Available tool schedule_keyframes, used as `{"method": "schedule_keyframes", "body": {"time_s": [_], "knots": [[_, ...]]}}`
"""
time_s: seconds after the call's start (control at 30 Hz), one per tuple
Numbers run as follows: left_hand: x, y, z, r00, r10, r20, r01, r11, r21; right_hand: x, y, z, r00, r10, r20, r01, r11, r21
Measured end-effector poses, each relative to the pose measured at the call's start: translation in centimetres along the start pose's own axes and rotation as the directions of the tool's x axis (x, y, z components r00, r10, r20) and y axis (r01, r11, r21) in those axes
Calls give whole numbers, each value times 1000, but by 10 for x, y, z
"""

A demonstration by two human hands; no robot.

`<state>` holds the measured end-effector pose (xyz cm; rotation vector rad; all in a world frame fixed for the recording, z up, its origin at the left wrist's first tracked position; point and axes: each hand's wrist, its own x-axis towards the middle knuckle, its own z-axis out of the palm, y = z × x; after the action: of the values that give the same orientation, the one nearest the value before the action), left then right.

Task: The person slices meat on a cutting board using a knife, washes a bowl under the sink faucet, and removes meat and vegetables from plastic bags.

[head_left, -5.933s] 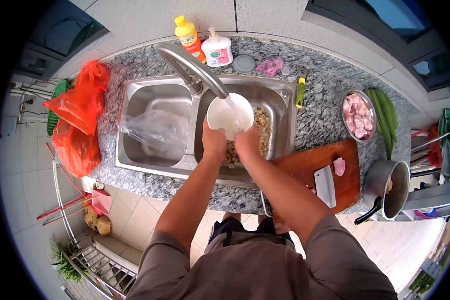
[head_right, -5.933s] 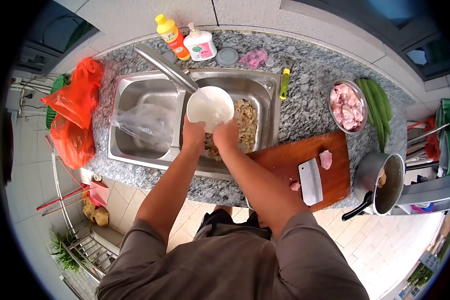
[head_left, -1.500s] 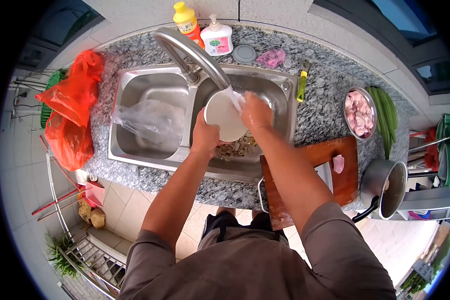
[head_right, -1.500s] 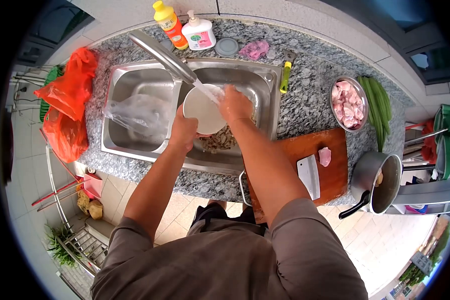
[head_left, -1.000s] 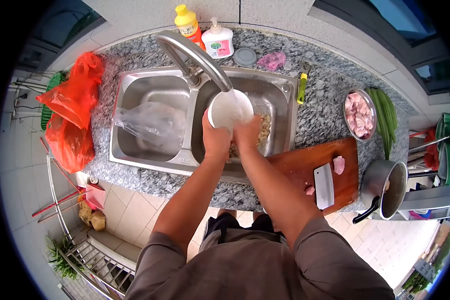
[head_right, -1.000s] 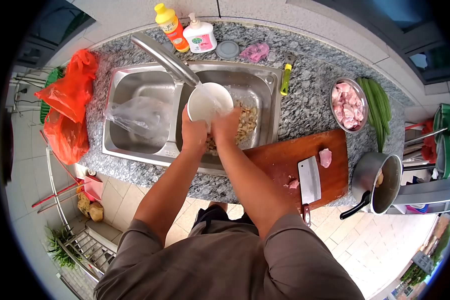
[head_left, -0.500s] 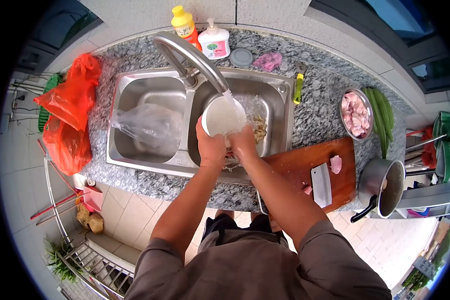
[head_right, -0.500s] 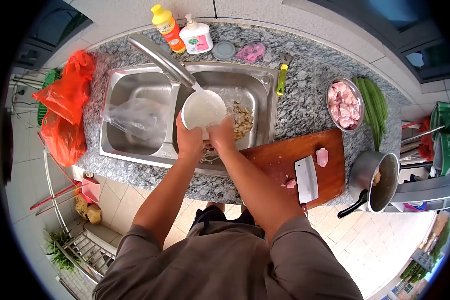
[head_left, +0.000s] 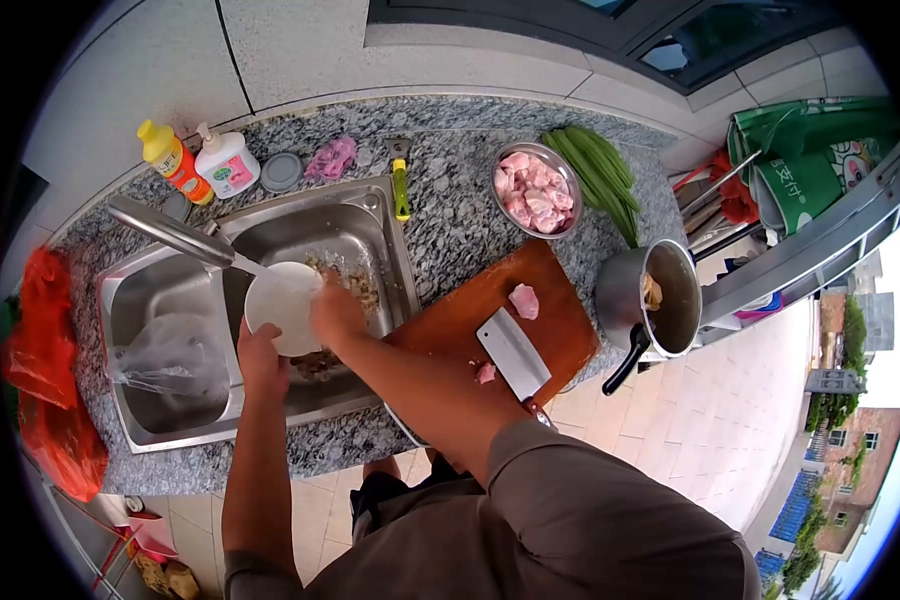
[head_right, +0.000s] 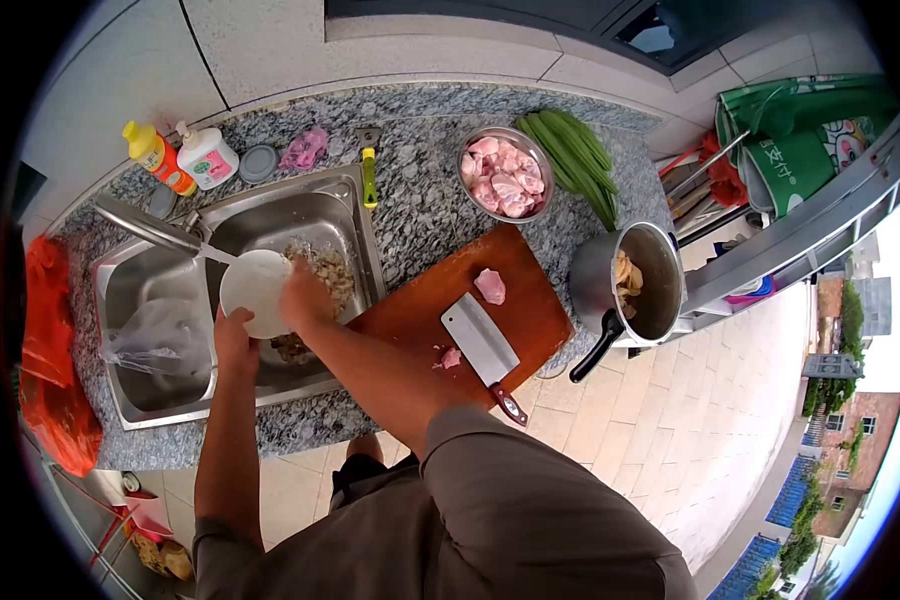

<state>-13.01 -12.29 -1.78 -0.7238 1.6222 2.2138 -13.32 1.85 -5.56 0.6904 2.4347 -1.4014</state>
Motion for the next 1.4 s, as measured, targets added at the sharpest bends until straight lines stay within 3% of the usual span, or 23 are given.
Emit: {"method": "schedule_keyframes", "body": {"time_s": [0.03, 0.07, 0.1, 0.17, 0.2, 0.27, 0.3, 0.37, 0.4, 0.5, 0.53, 0.63, 0.73, 0.87, 0.97, 1.07, 1.1, 1.17, 1.2, 1.27, 1.3, 1.37, 1.4], "knots": [[0, -5, 11, 993, 78, -90, -85, 993, -86, -15, -13, 4, 990, 94, -102, -73, 978, 194], [-6, -17, 27, 957, 204, -205, -223, 972, -73, -18, 1, 33, 984, 165, -69, -132, 930, 343], [-3, -22, 28, 965, 191, -179, -203, 978, -50, -44, -11, 35, 975, 134, -176, -40, 889, 456], [1, -31, 20, 979, 154, -131, -155, 988, 4, -23, 4, 26, 985, 143, -92, -121, 970, 212], [6, -25, 9, 994, 107, -30, -107, 994, -3, -13, 1, 9, 975, -112, -194, 106, 993, -45], [-14, 6, 13, 997, -45, 59, 46, 999, -20, 2, -9, -37, 768, -613, -185, 432, 709, -558], [-20, 15, 14, 987, -121, 102, 124, 992, -20, 2, -17, -46, 676, -731, -92, 546, 582, -603], [-9, -1, 4, 988, -41, 148, 47, 998, -36, -1, -30, -53, 440, -891, 115, 722, 275, -635], [-4, -5, 3, 988, -17, 153, 26, 998, -56, -5, -19, -33, 559, -786, 264, 732, 319, -601], [-10, -6, 13, 991, -60, 122, 69, 995, -70, 0, -31, -28, 730, -570, 377, 673, 507, -538], [-13, -2, 17, 991, -86, 98, 93, 993, -68, 7, -34, -32, 672, -642, 369, 692, 366, -622], [0, -9, 6, 986, -35, 165, 45, 997, -61, 8, -40, -21, 619, -506, 600, 746, 141, -650], [-12, 0, 22, 989, -46, 139, 53, 997, -48, 8, -50, -8, 776, -358, 518, 512, 838, -187], [-8, -3, 21, 980, -103, 171, 123, 986, -112, 10, -56, -12, 887, -222, 404, 401, 804, -439], [19, -35, 11, 986, 103, 130, -71, 971, -229, 12, -42, -4, 802, -402, 443, 530, 820, -217], [3, -17, 27, 995, 70, 72, -60, 988, -140, 19, -27, 7, 881, -469, 61, 444, 777, -446], [-7, -4, 30, 995, 13, 99, -12, 1000, -16, 19, -20, 9, 876, -456, 160, 477, 766, -431], [19, -36, 8, 999, 37, 27, -36, 997, -68, 9, -33, -21, 770, -398, 498, 563, 791, -239], [14, -32, 8, 998, -10, -58, 4, 996, -93, 14, -13, -17, 713, -549, 437, 671, 715, -198], [17, -39, 1, 985, -123, -120, 109, 988, -112, 5, -14, -39, 477, -876, 70, 779, 384, -496], [21, -50, -3, 991, -76, -112, 60, 988, -142, -5, -23, -54, 529, -848, 17, 735, 448, -509], [20, -52, -1, 985, -153, -86, 134, 972, -193, -5, -13, -49, 690, -688, -226, 633, 725, -274], [34, -71, -7, 978, -182, -100, 157, 962, -222, 0, -8, -52, 918, -394, -52, 397, 900, 180]]}}
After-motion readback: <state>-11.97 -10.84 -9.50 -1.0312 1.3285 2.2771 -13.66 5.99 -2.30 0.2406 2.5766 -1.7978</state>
